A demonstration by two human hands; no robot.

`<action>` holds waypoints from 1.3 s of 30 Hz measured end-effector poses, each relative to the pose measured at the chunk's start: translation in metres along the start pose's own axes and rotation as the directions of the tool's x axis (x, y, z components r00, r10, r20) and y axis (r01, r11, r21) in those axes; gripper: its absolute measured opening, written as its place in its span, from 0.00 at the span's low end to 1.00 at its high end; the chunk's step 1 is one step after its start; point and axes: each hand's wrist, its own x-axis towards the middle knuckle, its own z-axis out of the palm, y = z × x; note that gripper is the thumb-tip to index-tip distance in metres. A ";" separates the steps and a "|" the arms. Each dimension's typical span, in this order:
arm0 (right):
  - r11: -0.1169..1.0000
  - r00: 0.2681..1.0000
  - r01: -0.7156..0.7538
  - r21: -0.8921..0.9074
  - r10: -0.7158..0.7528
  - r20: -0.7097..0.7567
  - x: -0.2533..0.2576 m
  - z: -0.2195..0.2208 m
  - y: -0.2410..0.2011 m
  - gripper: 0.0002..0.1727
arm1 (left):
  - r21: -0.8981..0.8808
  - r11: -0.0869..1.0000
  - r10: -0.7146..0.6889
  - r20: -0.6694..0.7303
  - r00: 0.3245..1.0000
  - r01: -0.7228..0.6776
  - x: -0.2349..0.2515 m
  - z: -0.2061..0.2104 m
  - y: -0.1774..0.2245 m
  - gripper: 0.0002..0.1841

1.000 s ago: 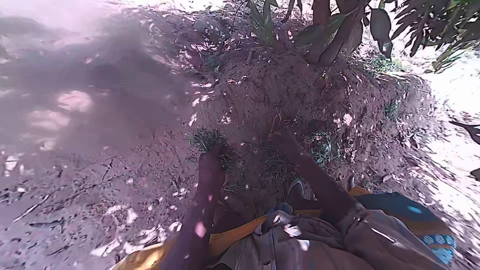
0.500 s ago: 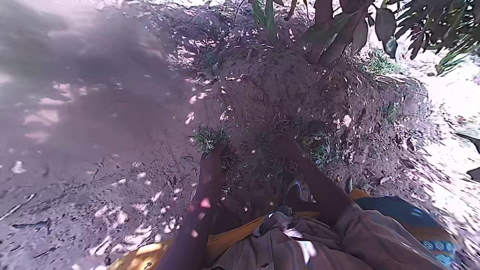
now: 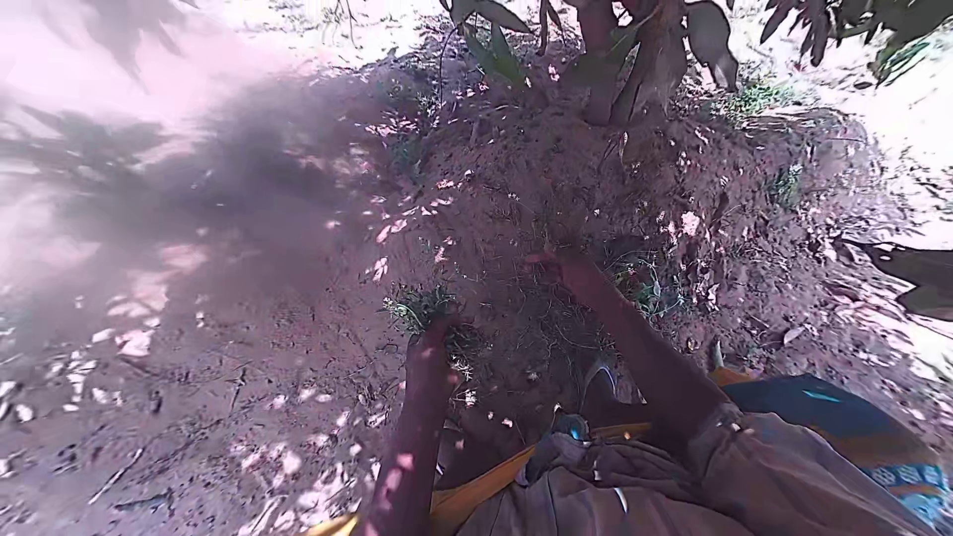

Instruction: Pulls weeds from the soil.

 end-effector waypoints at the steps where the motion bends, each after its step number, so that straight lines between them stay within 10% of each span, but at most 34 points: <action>1: 0.994 0.995 -0.100 -0.037 0.100 0.002 0.000 0.000 0.005 0.22 | 0.016 1.000 0.004 0.003 1.000 -0.004 -0.001 0.001 0.001 0.05; 4: 0.963 0.963 -0.269 -0.008 0.269 -0.035 -0.001 0.006 0.007 0.22 | 0.001 1.000 0.021 0.021 1.000 -0.021 -0.001 0.001 0.003 0.06; 8: 0.988 0.993 0.010 0.153 -0.027 0.112 0.000 0.001 -0.005 0.26 | -0.055 0.998 0.022 0.046 0.999 -0.019 0.003 -0.004 -0.002 0.12; 13: 0.900 0.997 -0.036 -0.435 0.062 0.047 -0.007 0.017 -0.019 0.17 | -0.014 1.000 0.016 0.029 0.999 -0.015 0.002 -0.004 0.003 0.12; 23: 0.921 0.994 -0.103 -0.376 0.107 -0.010 -0.010 0.034 -0.030 0.18 | -0.062 0.998 -0.005 0.073 0.997 0.010 0.007 -0.012 0.003 0.09; 33: 0.974 0.970 0.132 -0.184 -0.165 -0.178 -0.005 0.030 -0.019 0.12 | -0.046 0.999 -0.014 0.060 0.998 0.017 0.005 -0.009 0.005 0.06; 39: 0.788 0.765 0.346 -0.510 -0.551 -0.333 -0.014 0.017 -0.025 0.15 | -0.042 0.999 0.003 0.057 0.998 0.000 0.003 -0.008 0.005 0.05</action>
